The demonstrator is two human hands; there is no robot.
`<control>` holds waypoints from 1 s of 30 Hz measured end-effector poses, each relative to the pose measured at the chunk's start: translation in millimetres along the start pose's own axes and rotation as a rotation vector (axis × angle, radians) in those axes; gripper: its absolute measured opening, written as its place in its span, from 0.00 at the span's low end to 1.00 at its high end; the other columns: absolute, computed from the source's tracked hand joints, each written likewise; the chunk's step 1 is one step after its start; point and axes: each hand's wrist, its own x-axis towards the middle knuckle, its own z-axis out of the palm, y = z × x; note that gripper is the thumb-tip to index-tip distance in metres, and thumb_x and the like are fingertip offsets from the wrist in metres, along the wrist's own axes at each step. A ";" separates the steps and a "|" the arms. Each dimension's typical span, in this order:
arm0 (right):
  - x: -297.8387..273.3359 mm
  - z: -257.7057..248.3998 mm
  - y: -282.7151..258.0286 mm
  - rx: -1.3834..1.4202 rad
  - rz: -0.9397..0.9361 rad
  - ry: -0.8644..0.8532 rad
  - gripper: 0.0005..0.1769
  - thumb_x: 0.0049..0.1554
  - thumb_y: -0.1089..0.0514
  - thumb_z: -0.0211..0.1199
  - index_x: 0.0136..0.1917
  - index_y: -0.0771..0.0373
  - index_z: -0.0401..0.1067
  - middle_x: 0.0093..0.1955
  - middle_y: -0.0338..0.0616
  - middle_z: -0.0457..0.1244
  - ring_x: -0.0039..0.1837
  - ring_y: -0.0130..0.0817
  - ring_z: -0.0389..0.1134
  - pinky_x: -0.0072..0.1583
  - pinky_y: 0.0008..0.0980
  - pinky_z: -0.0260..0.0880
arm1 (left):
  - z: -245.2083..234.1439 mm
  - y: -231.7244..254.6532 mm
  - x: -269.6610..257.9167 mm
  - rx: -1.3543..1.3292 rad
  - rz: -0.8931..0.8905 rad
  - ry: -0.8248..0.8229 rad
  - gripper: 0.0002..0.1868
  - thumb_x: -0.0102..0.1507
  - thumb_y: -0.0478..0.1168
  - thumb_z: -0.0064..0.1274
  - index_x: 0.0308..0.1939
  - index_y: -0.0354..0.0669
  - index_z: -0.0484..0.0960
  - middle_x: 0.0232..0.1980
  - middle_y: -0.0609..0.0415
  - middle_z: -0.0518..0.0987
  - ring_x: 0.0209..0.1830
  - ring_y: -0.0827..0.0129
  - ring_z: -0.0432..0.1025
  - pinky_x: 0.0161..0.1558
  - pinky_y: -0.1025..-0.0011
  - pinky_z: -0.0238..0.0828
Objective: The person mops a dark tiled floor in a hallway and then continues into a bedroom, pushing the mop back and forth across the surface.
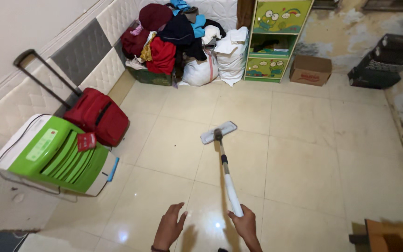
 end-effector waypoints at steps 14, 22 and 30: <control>230.8 72.1 -98.5 -0.081 -0.094 0.087 0.21 0.45 0.49 0.78 0.45 0.67 0.79 0.29 0.44 0.66 0.33 0.30 0.62 0.38 0.36 0.66 | -0.6 -63.3 260.3 -0.031 0.205 -0.107 0.25 0.63 0.43 0.54 0.64 0.41 0.72 0.61 0.41 0.76 0.58 0.45 0.73 0.57 0.58 0.73; 338.0 123.4 -196.9 -0.076 -0.069 0.127 0.20 0.43 0.51 0.79 0.44 0.65 0.81 0.28 0.39 0.66 0.31 0.30 0.65 0.38 0.33 0.66 | -123.2 -59.6 410.2 0.047 0.170 0.091 0.22 0.65 0.44 0.54 0.61 0.41 0.74 0.59 0.41 0.77 0.54 0.45 0.74 0.54 0.55 0.75; 371.0 116.4 -243.2 0.062 0.057 0.126 0.17 0.44 0.53 0.78 0.44 0.65 0.80 0.25 0.41 0.63 0.25 0.26 0.59 0.29 0.32 0.59 | -139.1 -78.7 457.4 0.023 0.160 0.102 0.21 0.64 0.45 0.54 0.59 0.42 0.77 0.58 0.42 0.78 0.51 0.46 0.76 0.51 0.56 0.76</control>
